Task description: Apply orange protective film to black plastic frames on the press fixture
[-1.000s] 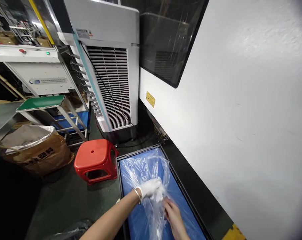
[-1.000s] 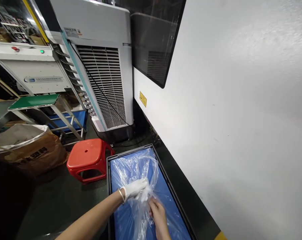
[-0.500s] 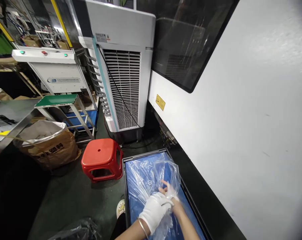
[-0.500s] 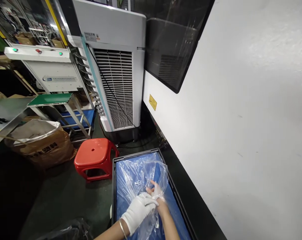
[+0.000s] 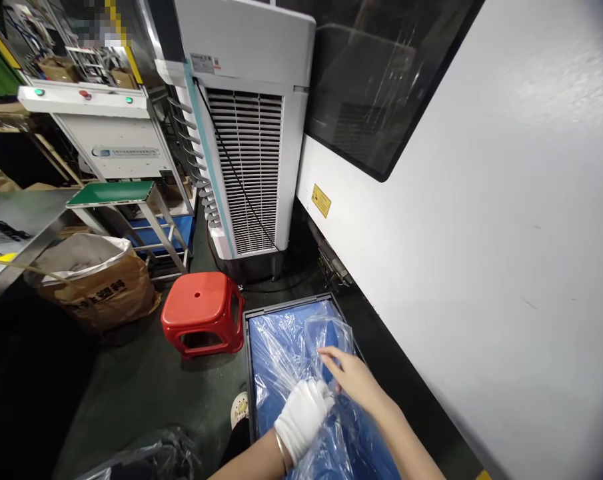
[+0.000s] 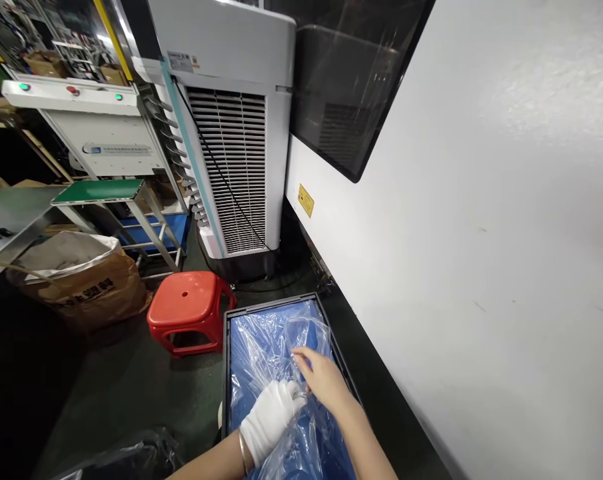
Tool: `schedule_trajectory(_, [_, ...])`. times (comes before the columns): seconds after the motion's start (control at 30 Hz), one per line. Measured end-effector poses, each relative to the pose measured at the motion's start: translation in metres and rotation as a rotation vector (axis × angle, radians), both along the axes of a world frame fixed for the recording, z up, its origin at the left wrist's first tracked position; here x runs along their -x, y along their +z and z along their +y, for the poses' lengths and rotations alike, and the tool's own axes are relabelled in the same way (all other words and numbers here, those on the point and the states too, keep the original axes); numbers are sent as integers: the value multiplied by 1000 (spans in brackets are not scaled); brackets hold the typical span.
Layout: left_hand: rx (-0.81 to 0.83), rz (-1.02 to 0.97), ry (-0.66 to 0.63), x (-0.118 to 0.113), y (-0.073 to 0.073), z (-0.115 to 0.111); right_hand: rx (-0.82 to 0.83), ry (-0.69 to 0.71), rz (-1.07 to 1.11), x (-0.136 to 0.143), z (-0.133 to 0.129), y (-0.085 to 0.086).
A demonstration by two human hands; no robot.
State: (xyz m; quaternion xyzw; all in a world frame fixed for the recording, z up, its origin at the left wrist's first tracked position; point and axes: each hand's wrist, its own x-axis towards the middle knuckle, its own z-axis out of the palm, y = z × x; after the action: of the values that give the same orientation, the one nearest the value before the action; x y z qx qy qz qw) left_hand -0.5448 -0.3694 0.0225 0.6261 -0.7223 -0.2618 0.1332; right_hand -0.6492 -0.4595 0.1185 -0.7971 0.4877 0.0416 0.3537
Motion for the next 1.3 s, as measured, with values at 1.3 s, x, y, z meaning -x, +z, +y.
schedule_trajectory(1.3, [181, 706, 282, 21, -8, -37, 47, -148, -238, 27, -22, -23])
